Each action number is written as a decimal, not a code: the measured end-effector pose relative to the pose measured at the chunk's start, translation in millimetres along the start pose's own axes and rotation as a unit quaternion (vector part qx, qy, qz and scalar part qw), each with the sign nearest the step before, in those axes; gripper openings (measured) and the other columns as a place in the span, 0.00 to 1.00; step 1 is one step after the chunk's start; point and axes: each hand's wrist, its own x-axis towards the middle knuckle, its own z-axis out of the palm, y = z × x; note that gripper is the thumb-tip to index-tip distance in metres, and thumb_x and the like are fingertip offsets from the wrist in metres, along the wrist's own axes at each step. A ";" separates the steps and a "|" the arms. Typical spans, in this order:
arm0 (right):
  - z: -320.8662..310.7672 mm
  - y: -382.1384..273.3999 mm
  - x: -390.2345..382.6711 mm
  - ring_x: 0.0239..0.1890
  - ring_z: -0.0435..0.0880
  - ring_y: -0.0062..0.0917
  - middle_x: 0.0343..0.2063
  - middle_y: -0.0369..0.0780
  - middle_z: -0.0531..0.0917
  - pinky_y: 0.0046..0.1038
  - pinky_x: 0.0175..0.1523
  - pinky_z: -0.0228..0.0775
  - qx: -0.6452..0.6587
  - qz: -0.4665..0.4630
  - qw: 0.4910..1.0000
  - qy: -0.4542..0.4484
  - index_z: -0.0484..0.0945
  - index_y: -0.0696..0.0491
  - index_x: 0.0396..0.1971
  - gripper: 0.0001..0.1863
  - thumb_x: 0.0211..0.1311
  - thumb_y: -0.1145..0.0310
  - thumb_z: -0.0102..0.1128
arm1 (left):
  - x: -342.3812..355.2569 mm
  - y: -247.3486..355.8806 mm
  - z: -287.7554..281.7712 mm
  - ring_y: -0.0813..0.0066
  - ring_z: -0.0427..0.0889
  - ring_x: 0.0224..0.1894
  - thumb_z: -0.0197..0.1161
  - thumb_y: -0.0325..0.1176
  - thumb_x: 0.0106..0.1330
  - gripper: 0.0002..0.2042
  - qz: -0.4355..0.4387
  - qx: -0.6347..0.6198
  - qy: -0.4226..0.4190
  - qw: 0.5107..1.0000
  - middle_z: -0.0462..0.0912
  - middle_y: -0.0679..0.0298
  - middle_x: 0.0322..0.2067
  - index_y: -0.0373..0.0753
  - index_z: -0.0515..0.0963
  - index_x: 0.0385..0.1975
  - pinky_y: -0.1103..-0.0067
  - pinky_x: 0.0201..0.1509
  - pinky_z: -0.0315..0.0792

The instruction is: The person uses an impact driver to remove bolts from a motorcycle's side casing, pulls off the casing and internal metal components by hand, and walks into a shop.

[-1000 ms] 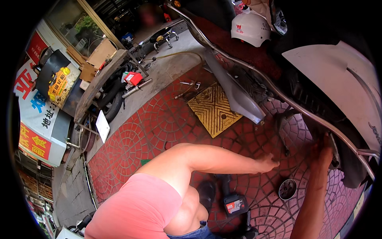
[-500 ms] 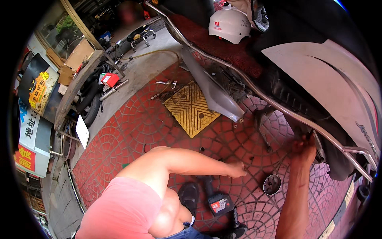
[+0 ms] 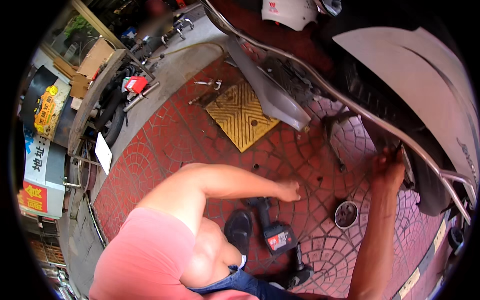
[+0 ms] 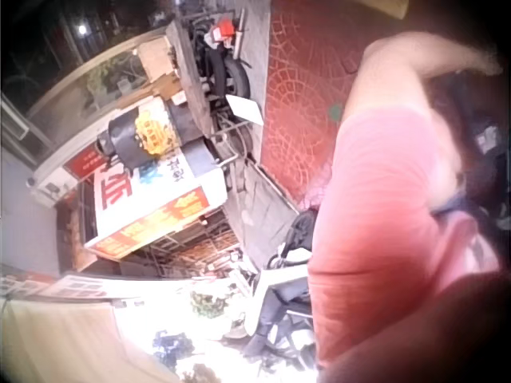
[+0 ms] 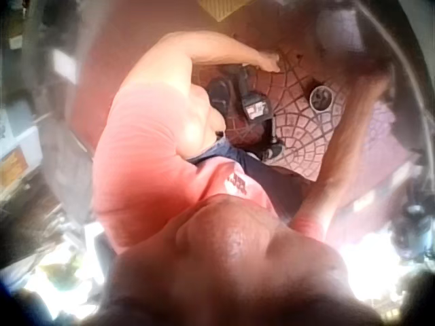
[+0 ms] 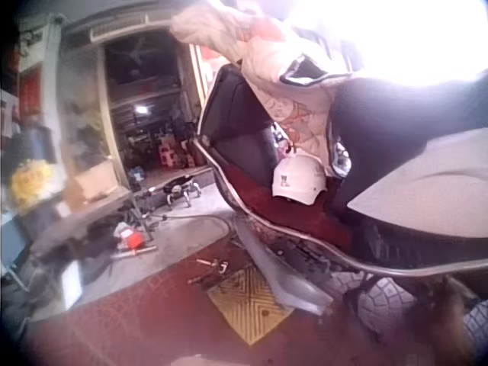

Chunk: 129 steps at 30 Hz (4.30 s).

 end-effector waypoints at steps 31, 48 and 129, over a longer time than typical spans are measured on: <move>51.0 -64.6 -262.6 0.46 0.85 0.46 0.40 0.50 0.86 0.42 0.51 0.76 -0.784 0.100 0.491 -0.367 0.79 0.62 0.53 0.28 0.60 0.56 0.70 | 9.8 -76.9 -91.6 0.58 0.86 0.33 0.56 0.58 0.73 0.28 -0.057 -0.073 0.186 0.978 0.85 0.56 0.24 0.36 0.83 0.28 0.65 0.40 0.74; 48.4 -100.8 -268.6 0.39 0.83 0.42 0.34 0.45 0.81 0.43 0.47 0.76 -0.746 0.011 0.583 -0.323 0.76 0.56 0.43 0.22 0.54 0.58 0.71 | 44.1 -71.4 -112.8 0.75 0.77 0.29 0.55 0.49 0.79 0.22 0.064 -0.164 0.295 0.939 0.83 0.62 0.27 0.34 0.84 0.41 0.72 0.34 0.70; 1269.0 119.9 -39.3 0.42 0.88 0.42 0.40 0.47 0.89 0.39 0.50 0.78 -0.781 0.117 0.445 -0.422 0.81 0.58 0.52 0.24 0.62 0.56 0.68 | -822.5 -406.7 -751.5 0.63 0.86 0.30 0.60 0.45 0.72 0.14 -0.543 -0.704 0.203 0.410 0.87 0.61 0.35 0.42 0.79 0.46 0.60 0.36 0.80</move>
